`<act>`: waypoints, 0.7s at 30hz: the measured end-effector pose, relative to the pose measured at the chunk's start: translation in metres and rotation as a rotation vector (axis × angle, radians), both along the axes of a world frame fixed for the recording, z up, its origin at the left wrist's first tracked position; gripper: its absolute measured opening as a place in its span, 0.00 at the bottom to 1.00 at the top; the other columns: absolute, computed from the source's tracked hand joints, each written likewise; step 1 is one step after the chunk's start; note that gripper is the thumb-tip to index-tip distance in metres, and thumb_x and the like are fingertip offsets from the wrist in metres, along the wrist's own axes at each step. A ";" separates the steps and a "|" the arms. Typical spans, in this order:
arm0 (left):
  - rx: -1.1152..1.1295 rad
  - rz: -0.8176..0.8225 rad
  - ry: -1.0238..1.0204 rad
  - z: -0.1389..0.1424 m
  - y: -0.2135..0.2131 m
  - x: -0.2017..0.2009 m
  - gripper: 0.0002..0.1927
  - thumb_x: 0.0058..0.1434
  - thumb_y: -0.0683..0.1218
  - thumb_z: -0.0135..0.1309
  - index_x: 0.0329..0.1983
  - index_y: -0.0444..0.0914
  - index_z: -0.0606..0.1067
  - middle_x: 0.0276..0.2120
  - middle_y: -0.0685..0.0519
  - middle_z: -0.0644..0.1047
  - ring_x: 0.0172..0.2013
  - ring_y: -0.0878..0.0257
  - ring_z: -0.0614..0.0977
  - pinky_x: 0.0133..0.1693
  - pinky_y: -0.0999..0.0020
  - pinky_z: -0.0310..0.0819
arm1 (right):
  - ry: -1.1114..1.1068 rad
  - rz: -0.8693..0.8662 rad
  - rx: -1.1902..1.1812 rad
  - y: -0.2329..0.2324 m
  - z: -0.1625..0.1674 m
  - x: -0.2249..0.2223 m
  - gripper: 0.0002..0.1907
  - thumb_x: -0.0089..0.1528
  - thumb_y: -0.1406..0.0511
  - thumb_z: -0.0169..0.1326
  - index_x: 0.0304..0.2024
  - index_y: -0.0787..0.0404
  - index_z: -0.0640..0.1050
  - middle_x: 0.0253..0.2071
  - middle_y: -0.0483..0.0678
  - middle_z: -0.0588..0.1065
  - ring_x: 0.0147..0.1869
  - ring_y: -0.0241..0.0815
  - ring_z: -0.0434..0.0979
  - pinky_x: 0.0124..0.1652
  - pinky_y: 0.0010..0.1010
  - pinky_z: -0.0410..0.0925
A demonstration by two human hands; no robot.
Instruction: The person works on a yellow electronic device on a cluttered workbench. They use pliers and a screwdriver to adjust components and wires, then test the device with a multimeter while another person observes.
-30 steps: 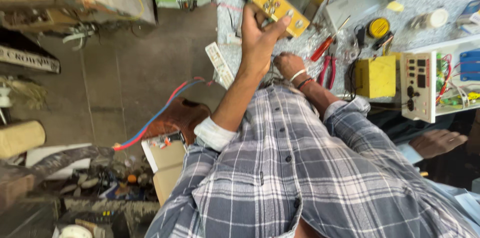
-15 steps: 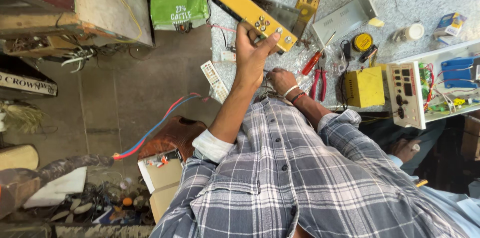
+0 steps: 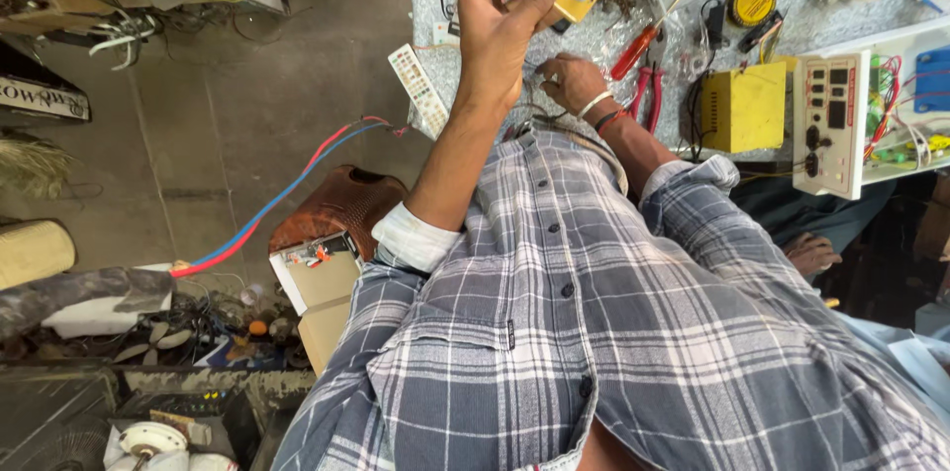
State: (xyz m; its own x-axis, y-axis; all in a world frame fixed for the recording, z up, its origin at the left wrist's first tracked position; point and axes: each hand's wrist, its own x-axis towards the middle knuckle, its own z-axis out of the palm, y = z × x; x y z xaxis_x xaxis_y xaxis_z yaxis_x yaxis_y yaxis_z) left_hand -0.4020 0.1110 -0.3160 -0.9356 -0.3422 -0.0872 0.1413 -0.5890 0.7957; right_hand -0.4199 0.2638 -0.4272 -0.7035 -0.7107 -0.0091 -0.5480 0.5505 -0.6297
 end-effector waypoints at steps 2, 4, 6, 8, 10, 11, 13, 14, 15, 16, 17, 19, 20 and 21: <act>0.010 -0.009 0.028 -0.001 0.000 0.002 0.20 0.65 0.35 0.63 0.52 0.35 0.64 0.45 0.50 0.74 0.45 0.61 0.83 0.44 0.63 0.87 | -0.007 0.001 0.040 0.002 0.001 0.003 0.10 0.58 0.65 0.61 0.43 0.55 0.83 0.42 0.51 0.78 0.45 0.56 0.79 0.43 0.44 0.73; 0.005 -0.021 0.037 -0.002 0.000 0.004 0.20 0.66 0.36 0.62 0.53 0.35 0.65 0.46 0.50 0.75 0.46 0.61 0.83 0.45 0.63 0.87 | 0.028 0.033 0.052 0.002 -0.001 0.006 0.11 0.58 0.64 0.61 0.43 0.54 0.83 0.43 0.51 0.78 0.46 0.56 0.79 0.44 0.44 0.72; -0.015 -0.040 0.037 -0.001 0.000 0.003 0.19 0.67 0.36 0.62 0.53 0.36 0.65 0.46 0.48 0.76 0.46 0.62 0.82 0.46 0.63 0.86 | 0.116 0.092 0.035 0.001 -0.002 0.007 0.11 0.58 0.62 0.62 0.43 0.55 0.83 0.43 0.50 0.78 0.47 0.56 0.77 0.47 0.43 0.72; 0.006 -0.035 0.005 0.002 0.003 0.001 0.20 0.65 0.36 0.62 0.53 0.36 0.64 0.46 0.49 0.76 0.45 0.62 0.82 0.44 0.64 0.86 | 0.133 0.098 0.051 0.001 -0.004 0.007 0.11 0.59 0.62 0.62 0.43 0.54 0.82 0.43 0.49 0.77 0.49 0.54 0.77 0.50 0.43 0.72; 0.006 -0.042 0.002 0.006 0.003 0.000 0.20 0.64 0.36 0.62 0.52 0.37 0.64 0.46 0.49 0.76 0.46 0.62 0.83 0.44 0.63 0.86 | 0.137 0.103 0.071 0.001 -0.005 0.006 0.10 0.60 0.61 0.62 0.44 0.54 0.82 0.43 0.49 0.77 0.49 0.54 0.77 0.50 0.43 0.71; -0.002 -0.051 0.011 0.007 0.003 0.001 0.20 0.64 0.36 0.62 0.52 0.37 0.64 0.46 0.49 0.76 0.46 0.61 0.83 0.45 0.63 0.87 | 0.130 0.107 0.085 0.001 -0.005 0.006 0.10 0.60 0.61 0.62 0.44 0.54 0.82 0.43 0.49 0.77 0.49 0.54 0.77 0.50 0.43 0.71; -0.011 -0.060 0.021 0.007 0.004 0.003 0.20 0.64 0.37 0.62 0.52 0.36 0.64 0.46 0.49 0.76 0.46 0.61 0.83 0.45 0.62 0.87 | 0.114 0.123 0.083 0.003 -0.006 0.007 0.11 0.60 0.61 0.62 0.44 0.54 0.82 0.43 0.49 0.77 0.48 0.54 0.77 0.49 0.43 0.71; -0.014 -0.060 0.027 0.005 0.004 0.004 0.20 0.65 0.37 0.62 0.53 0.36 0.65 0.46 0.48 0.77 0.46 0.61 0.83 0.46 0.62 0.87 | 0.113 0.135 0.065 0.005 -0.007 0.005 0.11 0.60 0.62 0.62 0.45 0.54 0.82 0.43 0.49 0.77 0.48 0.54 0.77 0.49 0.43 0.71; -0.019 -0.059 0.035 0.004 0.004 0.003 0.20 0.65 0.37 0.62 0.53 0.36 0.65 0.46 0.48 0.77 0.46 0.60 0.83 0.46 0.62 0.87 | 0.113 0.147 0.045 0.006 -0.007 0.005 0.12 0.59 0.62 0.61 0.45 0.54 0.82 0.43 0.49 0.77 0.49 0.54 0.77 0.50 0.43 0.71; -0.003 -0.058 0.032 0.002 0.004 0.003 0.20 0.65 0.36 0.62 0.53 0.35 0.65 0.45 0.49 0.76 0.46 0.60 0.84 0.46 0.62 0.87 | 0.111 0.149 0.045 0.008 -0.007 0.005 0.12 0.59 0.62 0.61 0.45 0.54 0.82 0.43 0.49 0.77 0.48 0.54 0.77 0.49 0.43 0.71; 0.012 -0.055 0.026 0.000 0.004 0.002 0.20 0.64 0.36 0.63 0.52 0.35 0.65 0.45 0.49 0.76 0.46 0.59 0.84 0.45 0.62 0.87 | 0.105 0.151 0.045 0.009 -0.006 0.004 0.11 0.60 0.62 0.61 0.45 0.54 0.83 0.43 0.49 0.77 0.48 0.54 0.77 0.48 0.43 0.71; 0.017 -0.050 0.011 -0.004 0.004 0.005 0.20 0.64 0.36 0.63 0.53 0.35 0.65 0.45 0.49 0.76 0.45 0.60 0.83 0.45 0.63 0.86 | 0.113 0.163 0.024 0.009 -0.005 0.006 0.11 0.59 0.62 0.61 0.45 0.54 0.83 0.42 0.49 0.77 0.47 0.54 0.76 0.47 0.44 0.71; 0.007 -0.050 0.010 -0.005 0.004 0.005 0.21 0.64 0.36 0.63 0.53 0.35 0.65 0.45 0.49 0.76 0.45 0.61 0.82 0.44 0.64 0.86 | 0.134 0.171 0.003 0.008 -0.004 0.007 0.11 0.59 0.61 0.62 0.44 0.54 0.83 0.41 0.49 0.76 0.47 0.54 0.76 0.47 0.45 0.71; -0.005 -0.050 0.011 -0.005 0.004 0.005 0.21 0.64 0.36 0.63 0.54 0.36 0.64 0.45 0.49 0.76 0.44 0.62 0.82 0.44 0.65 0.85 | 0.157 0.178 -0.018 0.007 -0.003 0.008 0.11 0.58 0.60 0.62 0.42 0.54 0.83 0.40 0.49 0.76 0.46 0.54 0.76 0.47 0.45 0.70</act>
State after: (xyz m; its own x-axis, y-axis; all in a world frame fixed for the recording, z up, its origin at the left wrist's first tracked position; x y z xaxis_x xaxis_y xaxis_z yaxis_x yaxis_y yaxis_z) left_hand -0.3971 0.1154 -0.3212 -0.9525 -0.2951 -0.0755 0.1202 -0.5920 0.7969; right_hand -0.4119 0.2709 -0.4306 -0.5591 -0.8225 0.1042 -0.7274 0.4263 -0.5378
